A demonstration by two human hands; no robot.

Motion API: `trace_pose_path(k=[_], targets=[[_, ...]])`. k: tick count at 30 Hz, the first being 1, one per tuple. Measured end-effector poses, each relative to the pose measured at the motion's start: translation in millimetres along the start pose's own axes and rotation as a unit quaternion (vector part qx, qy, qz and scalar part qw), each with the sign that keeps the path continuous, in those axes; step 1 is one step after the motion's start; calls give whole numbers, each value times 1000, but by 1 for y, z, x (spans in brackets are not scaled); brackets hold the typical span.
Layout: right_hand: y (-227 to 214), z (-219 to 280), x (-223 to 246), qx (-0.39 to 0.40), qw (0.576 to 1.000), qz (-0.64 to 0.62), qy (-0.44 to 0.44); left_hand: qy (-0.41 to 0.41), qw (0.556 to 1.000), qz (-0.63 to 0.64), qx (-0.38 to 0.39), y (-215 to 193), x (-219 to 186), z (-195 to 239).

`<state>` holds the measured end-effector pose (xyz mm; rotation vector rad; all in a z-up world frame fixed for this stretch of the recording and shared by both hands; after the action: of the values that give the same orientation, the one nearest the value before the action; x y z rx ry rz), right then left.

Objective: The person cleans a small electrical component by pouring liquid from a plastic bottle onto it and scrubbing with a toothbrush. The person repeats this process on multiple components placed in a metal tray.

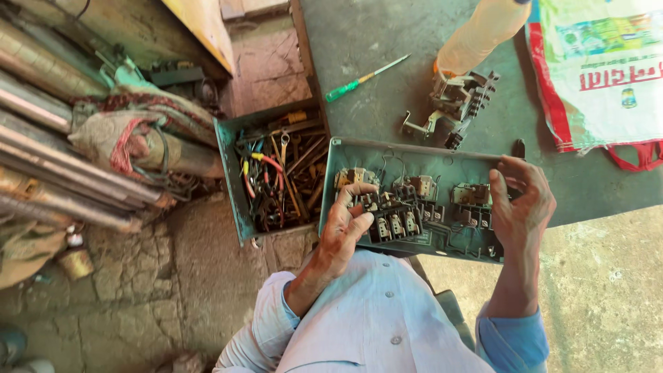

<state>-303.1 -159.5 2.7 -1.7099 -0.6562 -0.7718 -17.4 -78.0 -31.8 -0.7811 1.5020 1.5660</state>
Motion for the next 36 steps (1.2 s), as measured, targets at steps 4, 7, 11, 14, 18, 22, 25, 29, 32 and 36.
trace_pose_path(k=[4, 7, 11, 14, 18, 22, 25, 29, 32, 36], targets=[[4, -14, 5, 32, 999, -23, -25, -5, 998, 29, -47, 5, 4, 6], [4, -20, 17, 43, 997, -42, -44, 12, 998, 8, -63, 8, 1, 11], [0, -23, 33, 60, 997, -26, -44, 37, 997, 10, -72, 12, 1, 14], [-1, -27, 41, 64, 995, -31, -69, 47, 996, 10, -77, 12, 2, 20], [-22, -41, 20, 12, 998, -5, -58, 46, 995, 5, -94, 8, 5, 27], [-59, -64, -40, -46, 998, 40, 16, 43, 995, 4, -88, 7, 6, 27], [-71, -65, -93, -16, 994, 71, 81, 24, 997, -3, -69, 11, 7, 23], [-55, -64, -146, 38, 982, 64, 172, 16, 999, -19, -47, 16, 5, 16], [-28, -67, -163, 77, 977, 85, 180, 8, 999, -24, -45, 16, 7, 17], [-12, -80, -140, 47, 981, 158, 104, 12, 999, -4, -34, 18, 8, 18]])
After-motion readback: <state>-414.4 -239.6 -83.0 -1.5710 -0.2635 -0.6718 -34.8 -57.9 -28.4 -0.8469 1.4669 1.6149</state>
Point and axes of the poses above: each hand's wrist, its own z-axis away from the middle knuckle, its own y-axis out of the palm, x = y × z, the point moved 7 cm from there along -z, towards the middle knuckle, and after that the axes turned 5 degrees about y, right-handed, at the moved point
